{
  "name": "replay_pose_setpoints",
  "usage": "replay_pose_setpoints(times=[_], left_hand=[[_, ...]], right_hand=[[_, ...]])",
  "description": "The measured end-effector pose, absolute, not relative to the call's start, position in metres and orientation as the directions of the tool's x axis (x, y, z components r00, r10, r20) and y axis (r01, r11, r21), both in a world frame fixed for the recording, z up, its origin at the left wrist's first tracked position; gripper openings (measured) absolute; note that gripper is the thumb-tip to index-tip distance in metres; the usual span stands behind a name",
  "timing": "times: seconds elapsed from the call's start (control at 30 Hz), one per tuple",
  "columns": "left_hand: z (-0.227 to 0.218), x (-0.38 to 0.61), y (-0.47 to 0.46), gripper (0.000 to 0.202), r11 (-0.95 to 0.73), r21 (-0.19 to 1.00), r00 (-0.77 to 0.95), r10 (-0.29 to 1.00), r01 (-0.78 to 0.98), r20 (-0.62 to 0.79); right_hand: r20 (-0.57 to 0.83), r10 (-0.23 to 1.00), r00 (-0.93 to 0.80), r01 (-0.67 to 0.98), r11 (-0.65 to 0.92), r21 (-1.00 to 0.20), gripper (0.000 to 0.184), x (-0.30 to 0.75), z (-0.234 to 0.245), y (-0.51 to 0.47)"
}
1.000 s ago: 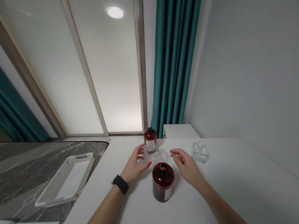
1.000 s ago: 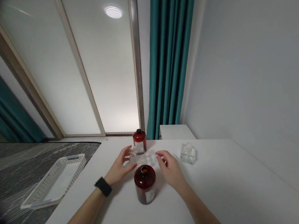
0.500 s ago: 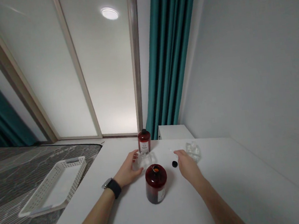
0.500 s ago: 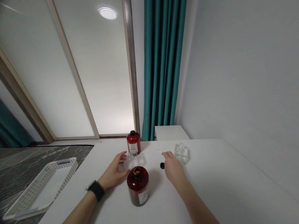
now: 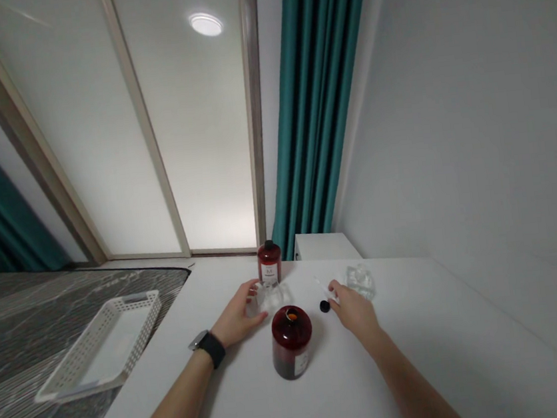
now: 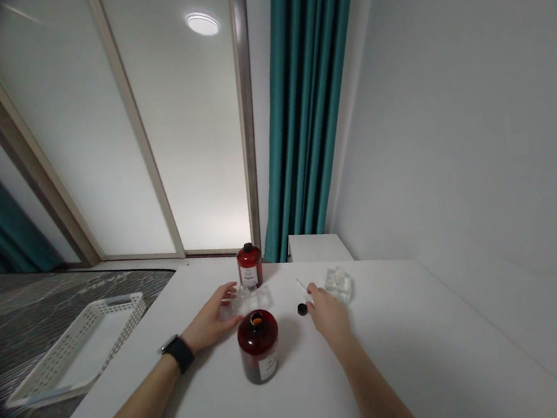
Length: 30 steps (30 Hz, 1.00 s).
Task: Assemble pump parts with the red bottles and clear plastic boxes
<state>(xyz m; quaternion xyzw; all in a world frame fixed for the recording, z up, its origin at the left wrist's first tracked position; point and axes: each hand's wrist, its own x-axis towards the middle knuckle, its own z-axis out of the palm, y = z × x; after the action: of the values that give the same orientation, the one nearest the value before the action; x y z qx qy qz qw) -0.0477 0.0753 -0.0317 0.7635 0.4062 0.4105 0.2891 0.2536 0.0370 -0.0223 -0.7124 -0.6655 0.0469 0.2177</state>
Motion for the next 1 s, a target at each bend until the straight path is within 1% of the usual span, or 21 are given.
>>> replay_pose_setpoints(times=[0.1,0.23,0.33,0.43,0.53,0.67,0.77,0.87,1.0], left_hand=[[-0.028,-0.047,0.073,0.064,-0.533,0.738,0.336,0.843,0.413,0.42],[-0.021,-0.046,0.069,0.067,-0.595,0.662,0.306,0.803,0.457,0.511],[-0.016,-0.045,0.067,0.071,-0.644,0.58,0.302,0.757,0.5,0.58],[-0.014,-0.044,0.065,0.073,-0.687,0.478,0.34,0.704,0.547,0.623],[-0.012,-0.043,0.063,0.075,-0.706,0.398,0.353,0.664,0.586,0.659],[-0.008,-0.042,0.06,0.075,-0.699,0.353,0.306,0.632,0.622,0.712],[-0.005,-0.042,0.059,0.075,-0.709,0.298,0.317,0.596,0.639,0.738],[-0.003,-0.04,0.057,0.077,-0.73,0.236,0.373,0.566,0.642,0.735],[-0.002,-0.036,0.054,0.078,-0.752,0.235,0.397,0.553,0.616,0.732]], right_hand=[[0.279,0.949,0.146,0.905,-0.015,-0.425,0.01,0.253,-0.017,0.037],[0.401,0.892,0.207,0.845,0.044,-0.534,0.011,0.252,-0.004,0.036],[0.47,0.852,0.229,0.761,0.144,-0.633,0.019,0.247,0.004,0.034],[0.509,0.836,0.205,0.659,0.267,-0.704,0.028,0.24,0.01,0.03],[0.534,0.834,0.14,0.592,0.362,-0.72,0.025,0.231,0.018,0.025],[0.541,0.84,0.035,0.562,0.431,-0.706,0.015,0.222,0.035,0.02],[0.552,0.834,-0.027,0.607,0.452,-0.653,0.013,0.219,0.051,0.017],[0.581,0.806,-0.11,0.705,0.475,-0.527,0.012,0.213,0.069,0.018],[0.604,0.739,-0.299,0.747,0.575,-0.334,0.008,0.195,0.087,0.029]])
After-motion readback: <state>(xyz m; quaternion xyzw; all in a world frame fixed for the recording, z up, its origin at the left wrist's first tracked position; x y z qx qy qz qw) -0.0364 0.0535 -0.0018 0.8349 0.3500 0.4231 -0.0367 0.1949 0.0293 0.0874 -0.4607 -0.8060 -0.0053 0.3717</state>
